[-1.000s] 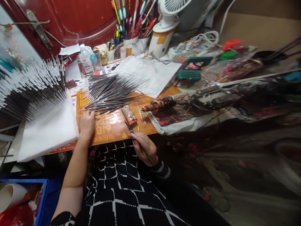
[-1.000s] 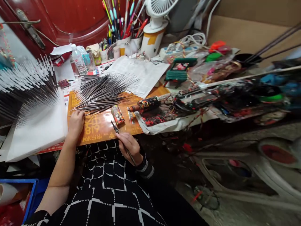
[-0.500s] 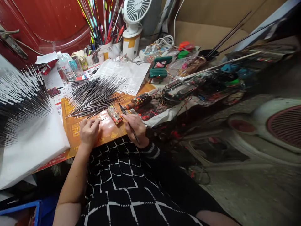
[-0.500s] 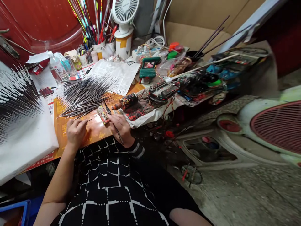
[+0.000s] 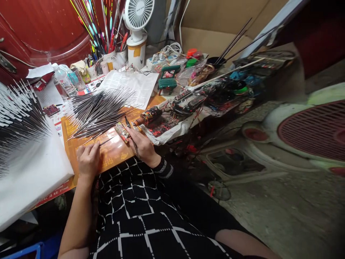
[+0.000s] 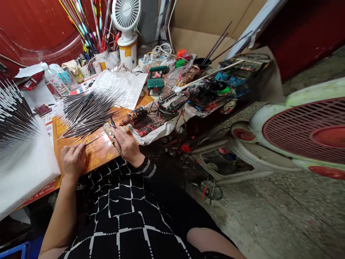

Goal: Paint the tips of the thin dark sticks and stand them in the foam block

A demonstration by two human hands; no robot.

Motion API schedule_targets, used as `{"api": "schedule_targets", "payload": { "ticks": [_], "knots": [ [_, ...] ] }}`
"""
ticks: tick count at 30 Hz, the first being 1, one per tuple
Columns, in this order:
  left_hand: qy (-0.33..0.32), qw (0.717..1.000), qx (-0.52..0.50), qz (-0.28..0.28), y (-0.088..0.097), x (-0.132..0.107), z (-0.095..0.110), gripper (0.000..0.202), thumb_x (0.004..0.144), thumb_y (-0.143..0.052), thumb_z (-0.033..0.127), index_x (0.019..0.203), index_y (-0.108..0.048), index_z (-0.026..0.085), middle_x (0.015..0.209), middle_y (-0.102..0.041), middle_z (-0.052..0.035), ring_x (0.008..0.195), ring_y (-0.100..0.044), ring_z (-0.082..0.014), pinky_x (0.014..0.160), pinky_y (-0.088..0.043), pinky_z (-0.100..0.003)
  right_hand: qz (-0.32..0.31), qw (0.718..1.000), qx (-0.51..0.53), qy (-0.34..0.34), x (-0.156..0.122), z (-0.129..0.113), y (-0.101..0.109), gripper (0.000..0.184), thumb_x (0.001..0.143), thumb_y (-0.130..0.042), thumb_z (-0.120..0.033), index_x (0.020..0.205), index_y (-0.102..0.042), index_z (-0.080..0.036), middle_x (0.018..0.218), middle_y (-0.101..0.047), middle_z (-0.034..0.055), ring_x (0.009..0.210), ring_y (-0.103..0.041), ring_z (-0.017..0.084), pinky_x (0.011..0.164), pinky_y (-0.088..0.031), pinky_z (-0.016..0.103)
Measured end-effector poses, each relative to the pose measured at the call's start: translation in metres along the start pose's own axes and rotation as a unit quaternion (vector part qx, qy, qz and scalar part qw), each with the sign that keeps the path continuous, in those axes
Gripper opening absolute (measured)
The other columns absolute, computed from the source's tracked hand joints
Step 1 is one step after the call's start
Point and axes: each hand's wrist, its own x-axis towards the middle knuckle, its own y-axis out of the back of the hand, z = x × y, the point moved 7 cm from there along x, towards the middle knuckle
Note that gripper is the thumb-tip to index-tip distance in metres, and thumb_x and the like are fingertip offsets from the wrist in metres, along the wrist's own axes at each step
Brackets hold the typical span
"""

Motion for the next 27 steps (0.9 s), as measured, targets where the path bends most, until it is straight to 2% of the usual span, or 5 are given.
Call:
{"api": "schedule_targets", "payload": {
  "ticks": [4, 12, 20, 23, 27],
  "knots": [
    [0.031, 0.999, -0.006, -0.001, 0.014, -0.019, -0.018, 0.029, 0.099, -0.056, 0.031, 0.123, -0.07, 0.026, 0.105, -0.075, -0.0068, 0.081, -0.06, -0.0204, 0.084, -0.041, -0.037, 0.014, 1.0, -0.008, -0.009, -0.001, 0.002, 0.001, 0.055, 0.102, -0.044, -0.018, 0.156, -0.037, -0.015, 0.145, -0.058, 0.014, 0.137, -0.055, 0.025, 0.116, -0.05, 0.042],
    [0.028, 0.999, -0.007, 0.043, 0.029, -0.03, -0.027, 0.022, 0.098, -0.058, 0.024, 0.115, -0.072, 0.023, 0.098, -0.074, -0.0074, 0.084, -0.059, -0.0208, 0.083, -0.046, -0.034, 0.025, 0.999, -0.024, -0.01, -0.002, 0.0, 0.003, 0.056, 0.103, -0.043, -0.018, 0.157, -0.035, -0.016, 0.145, -0.058, 0.0137, 0.136, -0.056, 0.025, 0.115, -0.05, 0.043],
    [0.031, 0.999, -0.024, 0.02, 0.016, -0.025, -0.026, 0.02, 0.099, -0.055, 0.025, 0.107, -0.073, 0.021, 0.096, -0.074, -0.0073, 0.085, -0.06, -0.0209, 0.082, -0.047, -0.034, 0.055, 0.998, -0.014, -0.01, -0.007, 0.0, 0.009, 0.053, 0.102, -0.044, -0.018, 0.155, -0.039, -0.016, 0.14, -0.062, 0.0156, 0.13, -0.061, 0.027, 0.11, -0.054, 0.046],
    [0.039, 0.998, -0.034, 0.019, 0.012, -0.026, -0.027, 0.02, 0.1, -0.054, 0.027, 0.105, -0.073, 0.022, 0.095, -0.074, -0.0068, 0.085, -0.06, -0.0208, 0.081, -0.047, -0.034, 0.096, 0.995, 0.018, 0.034, -0.019, -0.009, 0.019, 0.054, 0.099, -0.049, -0.014, 0.152, -0.044, -0.019, 0.127, -0.07, 0.0134, 0.116, -0.069, 0.024, 0.101, -0.059, 0.043],
    [0.067, 0.996, -0.053, 0.003, 0.008, -0.027, -0.032, 0.023, 0.101, -0.052, 0.032, 0.104, -0.073, 0.023, 0.095, -0.074, -0.0068, 0.086, -0.061, -0.021, 0.083, -0.047, -0.036, 0.098, 0.988, 0.055, 0.102, -0.041, -0.023, 0.018, 0.057, 0.095, -0.054, -0.009, 0.15, -0.047, -0.02, 0.111, -0.075, 0.0118, 0.1, -0.072, 0.02, 0.087, -0.063, 0.036]
  ]
}}
